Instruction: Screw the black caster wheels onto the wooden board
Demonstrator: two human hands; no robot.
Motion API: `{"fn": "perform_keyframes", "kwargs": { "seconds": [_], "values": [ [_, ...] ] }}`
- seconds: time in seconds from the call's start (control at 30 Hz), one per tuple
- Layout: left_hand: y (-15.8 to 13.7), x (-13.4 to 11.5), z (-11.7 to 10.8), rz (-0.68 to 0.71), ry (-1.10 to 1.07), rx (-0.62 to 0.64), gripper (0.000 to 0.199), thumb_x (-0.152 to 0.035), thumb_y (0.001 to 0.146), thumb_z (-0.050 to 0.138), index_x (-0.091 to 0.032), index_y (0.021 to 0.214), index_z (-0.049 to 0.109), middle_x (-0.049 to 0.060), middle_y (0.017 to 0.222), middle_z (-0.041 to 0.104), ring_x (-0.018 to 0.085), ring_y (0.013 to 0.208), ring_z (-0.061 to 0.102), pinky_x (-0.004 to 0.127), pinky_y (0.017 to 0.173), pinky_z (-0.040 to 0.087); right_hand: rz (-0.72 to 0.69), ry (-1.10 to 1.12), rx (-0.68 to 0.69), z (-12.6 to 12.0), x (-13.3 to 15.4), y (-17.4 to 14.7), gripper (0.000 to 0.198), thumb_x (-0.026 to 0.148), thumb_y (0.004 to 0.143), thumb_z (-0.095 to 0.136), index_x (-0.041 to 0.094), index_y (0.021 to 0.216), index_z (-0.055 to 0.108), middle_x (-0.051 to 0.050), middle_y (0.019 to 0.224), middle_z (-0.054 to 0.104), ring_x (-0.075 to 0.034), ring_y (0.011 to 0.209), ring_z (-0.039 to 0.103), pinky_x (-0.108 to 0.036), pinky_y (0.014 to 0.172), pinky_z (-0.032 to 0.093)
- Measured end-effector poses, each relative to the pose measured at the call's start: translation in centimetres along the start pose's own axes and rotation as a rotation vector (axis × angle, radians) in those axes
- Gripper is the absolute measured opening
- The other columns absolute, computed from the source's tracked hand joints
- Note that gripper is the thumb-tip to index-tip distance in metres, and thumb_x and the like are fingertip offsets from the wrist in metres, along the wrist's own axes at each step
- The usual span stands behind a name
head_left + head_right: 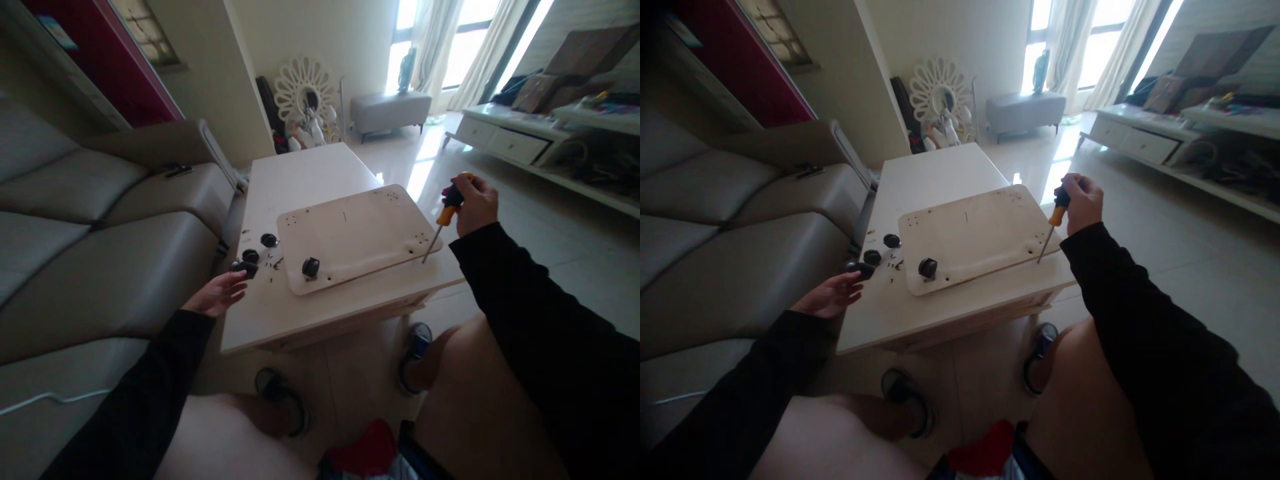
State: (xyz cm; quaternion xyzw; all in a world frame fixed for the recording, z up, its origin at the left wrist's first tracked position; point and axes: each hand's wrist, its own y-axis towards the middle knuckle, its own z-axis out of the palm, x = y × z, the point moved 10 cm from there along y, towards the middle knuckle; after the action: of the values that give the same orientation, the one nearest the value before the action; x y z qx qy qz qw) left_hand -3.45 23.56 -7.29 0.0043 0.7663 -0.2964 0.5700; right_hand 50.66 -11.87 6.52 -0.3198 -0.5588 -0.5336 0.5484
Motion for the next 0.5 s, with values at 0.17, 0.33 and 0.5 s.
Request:
{"fn": "perform_keyframes", "kwargs": {
  "seconds": [0.17, 0.33, 0.5],
  "values": [
    [-3.8, 1.4, 7.4, -0.129, -0.271, 0.221, 0.022, -0.019, 0.066, 0.082, -0.021, 0.086, 0.071, 0.007, 0.113, 0.071, 0.022, 0.099, 0.069, 0.034, 0.081, 0.062, 0.235, -0.093, 0.068, -1.5, -4.8, 0.8, 0.019, 0.033, 0.084, 0.073, 0.022, 0.083, 0.057, 0.004, 0.066, 0.056, -0.013, 0.063, 0.063, -0.024, 0.044, 0.055],
    [-4.7, 2.1, 9.6, -0.145, -0.352, 0.226, 0.02, -0.02, 0.067, 0.081, -0.021, 0.081, 0.067, 0.008, 0.124, 0.067, 0.03, 0.111, 0.067, 0.049, 0.09, 0.063, 0.402, -0.193, 0.1, -3.0, -8.3, 0.0, 0.013, 0.024, 0.092, 0.069, 0.017, 0.088, 0.059, 0.003, 0.072, 0.058, -0.009, 0.062, 0.057, -0.022, 0.049, 0.058],
    [-4.8, 1.4, 11.5, -0.114, -0.401, 0.313, 0.022, -0.024, 0.071, 0.079, -0.024, 0.09, 0.068, 0.007, 0.126, 0.066, 0.031, 0.117, 0.066, 0.052, 0.096, 0.062, 0.51, -0.297, 0.149, -3.3, -10.2, -0.9, 0.022, 0.031, 0.098, 0.066, 0.013, 0.111, 0.064, -0.002, 0.097, 0.066, -0.009, 0.077, 0.063, -0.023, 0.065, 0.058]
  ]
}}
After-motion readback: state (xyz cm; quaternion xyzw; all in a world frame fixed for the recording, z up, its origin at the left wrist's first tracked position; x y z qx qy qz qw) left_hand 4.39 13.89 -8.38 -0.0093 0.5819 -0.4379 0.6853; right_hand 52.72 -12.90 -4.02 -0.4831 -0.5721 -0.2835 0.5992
